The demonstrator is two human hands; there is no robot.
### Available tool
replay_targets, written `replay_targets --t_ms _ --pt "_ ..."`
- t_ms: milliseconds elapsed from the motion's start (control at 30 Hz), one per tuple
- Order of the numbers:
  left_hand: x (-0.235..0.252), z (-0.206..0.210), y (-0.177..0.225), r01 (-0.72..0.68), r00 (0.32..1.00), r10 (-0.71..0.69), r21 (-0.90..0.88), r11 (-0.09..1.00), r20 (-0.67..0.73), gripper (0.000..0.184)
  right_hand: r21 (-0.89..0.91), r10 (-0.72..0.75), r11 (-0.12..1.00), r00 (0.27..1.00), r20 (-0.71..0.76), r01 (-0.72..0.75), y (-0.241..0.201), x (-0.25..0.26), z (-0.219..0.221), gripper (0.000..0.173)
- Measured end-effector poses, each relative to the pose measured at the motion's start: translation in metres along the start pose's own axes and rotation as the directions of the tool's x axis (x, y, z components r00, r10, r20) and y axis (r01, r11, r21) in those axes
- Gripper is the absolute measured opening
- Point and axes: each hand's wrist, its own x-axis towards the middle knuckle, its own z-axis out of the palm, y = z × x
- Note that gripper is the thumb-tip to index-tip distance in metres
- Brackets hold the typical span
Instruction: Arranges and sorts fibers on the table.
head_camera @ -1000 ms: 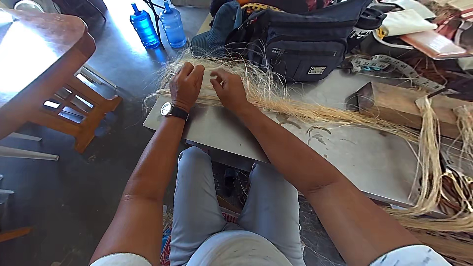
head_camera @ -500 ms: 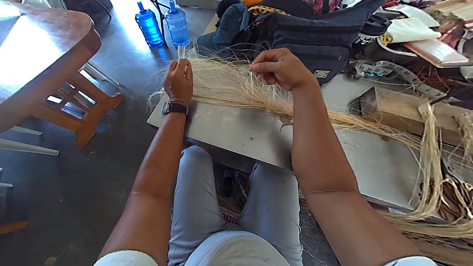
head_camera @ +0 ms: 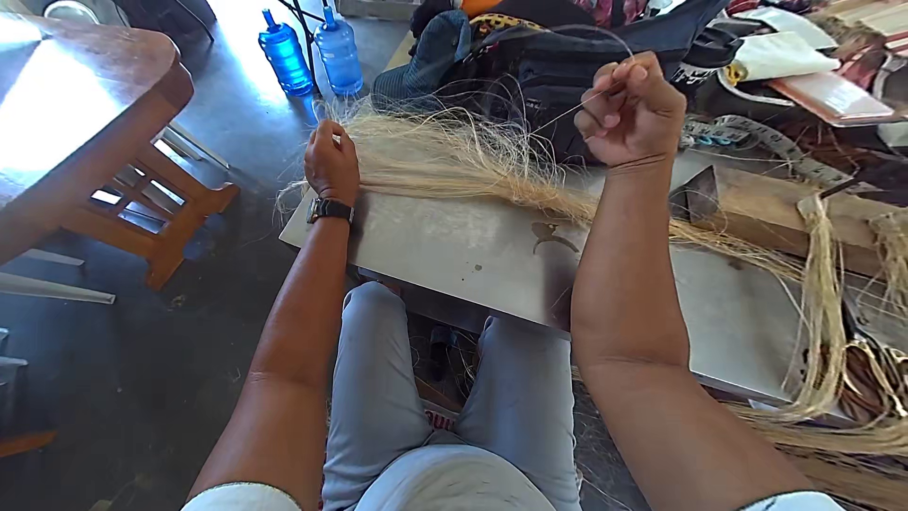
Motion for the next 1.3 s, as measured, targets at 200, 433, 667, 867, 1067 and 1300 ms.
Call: replay_targets --t_ms 200,433,667,867,1067,1300 --pt "-0.002 -0.009 0.005 0.031 0.997 -0.034 -0.036 0.999 -0.070 0.041 -0.106 0.114 0.986 0.987 -0.111 -0.126 0.012 0.008 0.016 0.029" --pt "-0.020 -0.017 0.021 -0.295 0.922 0.266 -0.064 0.953 -0.281 0.037 -0.088 0.207 0.973 0.976 -0.065 -0.212 0.029 0.022 0.046 0.024" --pt "-0.061 -0.041 0.091 -0.183 0.857 0.428 -0.606 0.774 0.287 0.042 -0.081 0.253 0.965 0.965 0.069 -0.248 0.044 0.028 0.066 0.020" --pt "-0.064 -0.055 0.122 -0.078 0.931 0.317 -0.748 0.659 0.182 0.043 -0.179 0.348 0.933 0.913 0.215 -0.313 0.059 0.031 0.097 0.019" --pt "-0.044 -0.122 0.068 -0.064 0.946 -0.278 -0.934 0.351 -0.169 0.041 -0.210 0.432 0.898 0.867 0.247 -0.388 0.068 0.028 0.117 0.018" --pt "-0.099 -0.155 0.041 -0.056 0.998 0.032 -0.703 0.709 -0.047 0.038 -0.222 0.449 0.888 0.867 0.217 -0.404 0.074 0.029 0.121 0.018"
